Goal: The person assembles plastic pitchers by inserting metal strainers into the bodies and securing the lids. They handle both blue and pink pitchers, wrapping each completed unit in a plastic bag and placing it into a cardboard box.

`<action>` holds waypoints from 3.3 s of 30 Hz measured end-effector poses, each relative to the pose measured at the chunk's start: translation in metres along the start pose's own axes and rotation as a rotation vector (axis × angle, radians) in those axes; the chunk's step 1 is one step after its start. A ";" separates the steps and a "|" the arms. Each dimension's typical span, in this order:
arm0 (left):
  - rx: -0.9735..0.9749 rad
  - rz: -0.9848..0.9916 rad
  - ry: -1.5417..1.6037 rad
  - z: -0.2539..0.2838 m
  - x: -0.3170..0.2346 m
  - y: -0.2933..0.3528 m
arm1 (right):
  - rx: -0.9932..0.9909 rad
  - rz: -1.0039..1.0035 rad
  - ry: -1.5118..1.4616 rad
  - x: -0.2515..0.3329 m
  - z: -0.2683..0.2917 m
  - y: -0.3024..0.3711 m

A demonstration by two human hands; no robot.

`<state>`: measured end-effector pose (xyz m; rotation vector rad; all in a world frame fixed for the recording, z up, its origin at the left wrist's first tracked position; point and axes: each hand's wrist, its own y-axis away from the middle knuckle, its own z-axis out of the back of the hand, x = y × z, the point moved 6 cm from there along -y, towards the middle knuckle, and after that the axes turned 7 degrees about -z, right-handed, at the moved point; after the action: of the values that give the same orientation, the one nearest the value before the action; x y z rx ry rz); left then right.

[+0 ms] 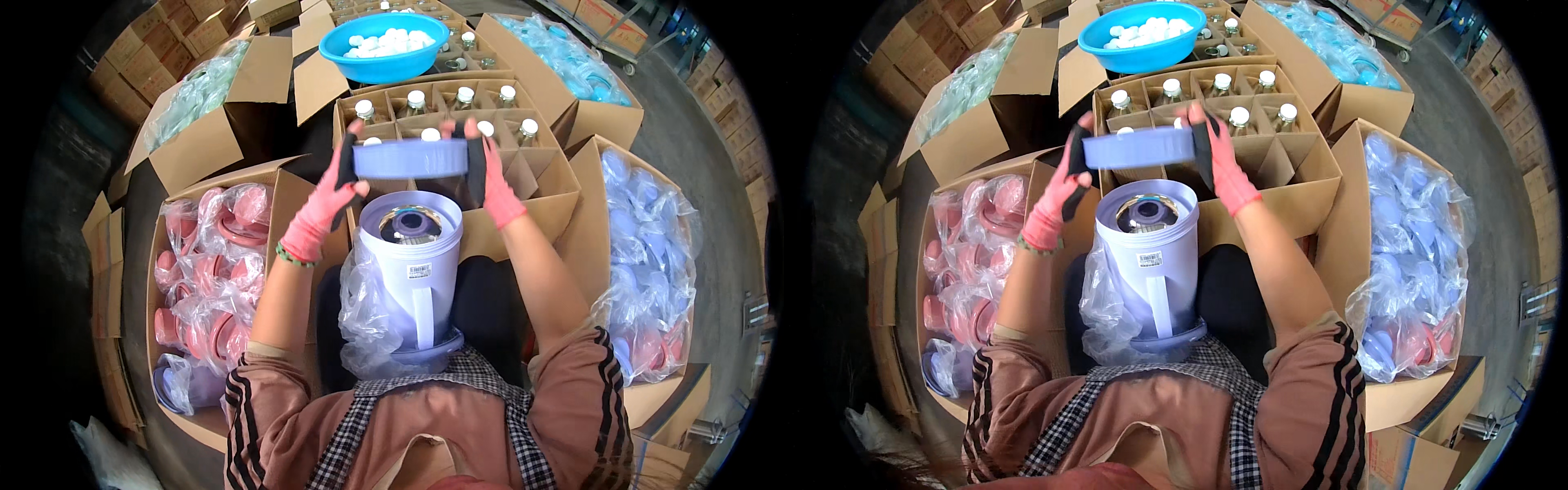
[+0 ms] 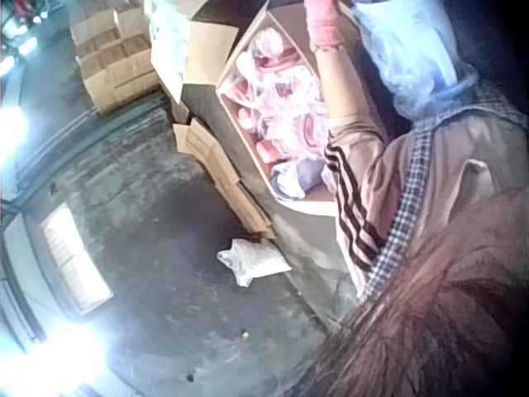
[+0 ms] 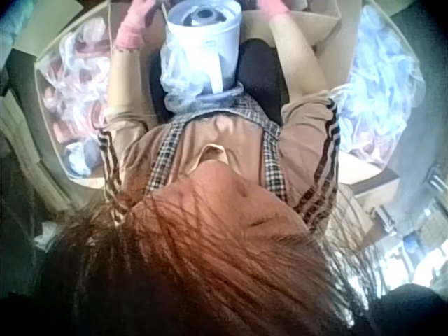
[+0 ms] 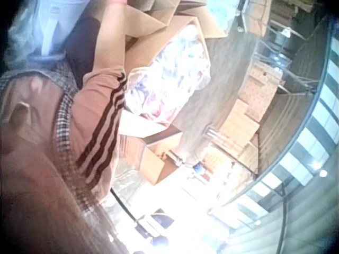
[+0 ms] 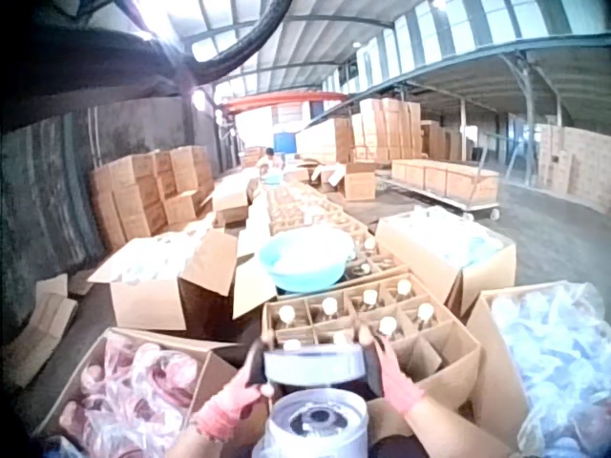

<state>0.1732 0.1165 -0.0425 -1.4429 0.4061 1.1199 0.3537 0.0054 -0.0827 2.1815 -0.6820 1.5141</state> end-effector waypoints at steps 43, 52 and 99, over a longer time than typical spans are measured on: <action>-0.905 0.182 0.449 0.043 -0.020 0.061 | 0.745 -0.175 1.532 -0.039 -0.080 0.041; -0.805 0.048 -0.131 0.045 -0.043 0.060 | 0.207 -0.121 0.895 0.013 -0.048 0.032; 0.154 -0.109 -0.439 -0.025 -0.022 0.061 | 0.284 0.553 0.660 -0.004 -0.005 0.102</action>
<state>0.1247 0.0713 -0.0636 -1.0350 0.0990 1.2479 0.2876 -0.0728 -0.0799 1.5371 -0.9072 2.5739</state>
